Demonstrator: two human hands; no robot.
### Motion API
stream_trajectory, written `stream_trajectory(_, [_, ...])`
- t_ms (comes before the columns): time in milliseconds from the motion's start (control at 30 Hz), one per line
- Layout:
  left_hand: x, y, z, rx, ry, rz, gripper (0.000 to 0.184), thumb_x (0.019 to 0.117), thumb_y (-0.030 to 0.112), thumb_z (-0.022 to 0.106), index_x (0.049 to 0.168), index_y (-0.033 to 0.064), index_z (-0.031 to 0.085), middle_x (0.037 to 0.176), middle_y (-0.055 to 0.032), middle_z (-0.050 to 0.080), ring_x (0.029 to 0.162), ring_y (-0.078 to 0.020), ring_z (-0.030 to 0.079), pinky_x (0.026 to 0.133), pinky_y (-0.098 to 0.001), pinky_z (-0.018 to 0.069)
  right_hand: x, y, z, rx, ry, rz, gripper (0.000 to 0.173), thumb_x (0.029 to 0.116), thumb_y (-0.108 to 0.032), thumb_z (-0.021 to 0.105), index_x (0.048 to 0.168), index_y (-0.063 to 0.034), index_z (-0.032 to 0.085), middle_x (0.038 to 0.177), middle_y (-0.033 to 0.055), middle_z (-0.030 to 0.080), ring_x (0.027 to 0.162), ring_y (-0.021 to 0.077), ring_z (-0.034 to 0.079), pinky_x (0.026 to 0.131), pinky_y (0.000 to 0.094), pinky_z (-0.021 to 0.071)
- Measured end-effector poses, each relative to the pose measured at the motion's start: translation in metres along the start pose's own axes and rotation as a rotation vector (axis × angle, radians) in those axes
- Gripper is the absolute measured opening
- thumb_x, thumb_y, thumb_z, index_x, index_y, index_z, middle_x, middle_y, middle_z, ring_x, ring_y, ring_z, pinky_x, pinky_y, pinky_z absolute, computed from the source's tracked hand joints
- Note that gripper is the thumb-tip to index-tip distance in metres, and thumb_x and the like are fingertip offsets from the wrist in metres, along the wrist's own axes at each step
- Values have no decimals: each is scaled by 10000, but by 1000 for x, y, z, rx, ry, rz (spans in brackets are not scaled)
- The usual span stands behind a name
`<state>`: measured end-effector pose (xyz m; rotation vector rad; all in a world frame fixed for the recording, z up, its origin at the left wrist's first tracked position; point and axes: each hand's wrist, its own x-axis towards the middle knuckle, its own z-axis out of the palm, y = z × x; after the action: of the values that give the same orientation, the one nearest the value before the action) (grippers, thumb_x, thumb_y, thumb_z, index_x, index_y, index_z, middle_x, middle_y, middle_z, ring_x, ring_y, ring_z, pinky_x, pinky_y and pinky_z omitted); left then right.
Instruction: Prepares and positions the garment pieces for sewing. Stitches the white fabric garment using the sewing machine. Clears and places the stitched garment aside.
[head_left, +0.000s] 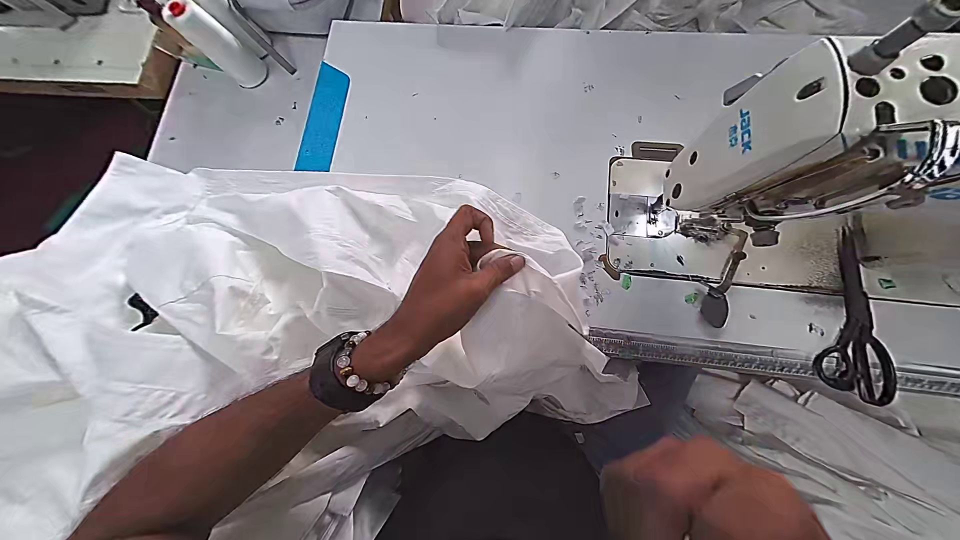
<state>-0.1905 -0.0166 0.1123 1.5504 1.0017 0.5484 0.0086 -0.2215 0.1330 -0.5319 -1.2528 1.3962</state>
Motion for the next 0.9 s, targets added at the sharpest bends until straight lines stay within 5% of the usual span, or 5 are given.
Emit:
stream_trajectory(67, [-6, 9, 12, -146, -95, -21, 284, 962, 92, 708, 1105, 87, 463, 859, -84, 744, 678, -144, 708, 582, -241, 563, 8, 9, -19, -603, 398, 14, 182, 1024, -230, 579, 1120, -125, 691, 1096, 3, 681, 1020, 103, 650, 843, 278, 573])
stream_trajectory(167, [-10, 18, 20, -192, -154, -5, 272, 968, 81, 696, 1106, 94, 462, 878, -83, 739, 700, -141, 709, 616, -240, 576, 27, 39, -34, -1138, 641, 121, 414, 966, -309, 655, 1341, -137, 633, 1379, 51, 605, 1317, 228, 531, 1050, 450, 490])
stream_trajectory(233, [-12, 18, 21, -219, -181, 11, 238, 983, 67, 668, 1102, 95, 464, 910, -86, 744, 745, -145, 721, 658, -249, 587, 34, 51, -38, -1067, 619, 161, 390, 958, -351, 688, 1300, -164, 680, 1314, 1, 642, 1280, 190, 542, 1068, 448, 459])
stream_trajectory(367, [-12, 15, 14, -277, -230, -15, 210, 1004, 34, 613, 1116, 103, 449, 1004, -100, 761, 821, -159, 749, 690, -250, 601, 35, 57, -44, -508, 686, 193, 132, 970, -147, 700, 1052, -63, 760, 963, 48, 733, 875, 137, 696, 790, 281, 601])
stream_trajectory(900, [-14, 11, 25, -224, -54, -109, 245, 932, 162, 758, 1001, 96, 532, 802, -83, 718, 638, -122, 678, 553, -229, 546, 36, 57, -36, -262, 729, 289, 220, 1053, -180, 577, 961, -36, 715, 840, 66, 680, 783, 120, 656, 764, 285, 578])
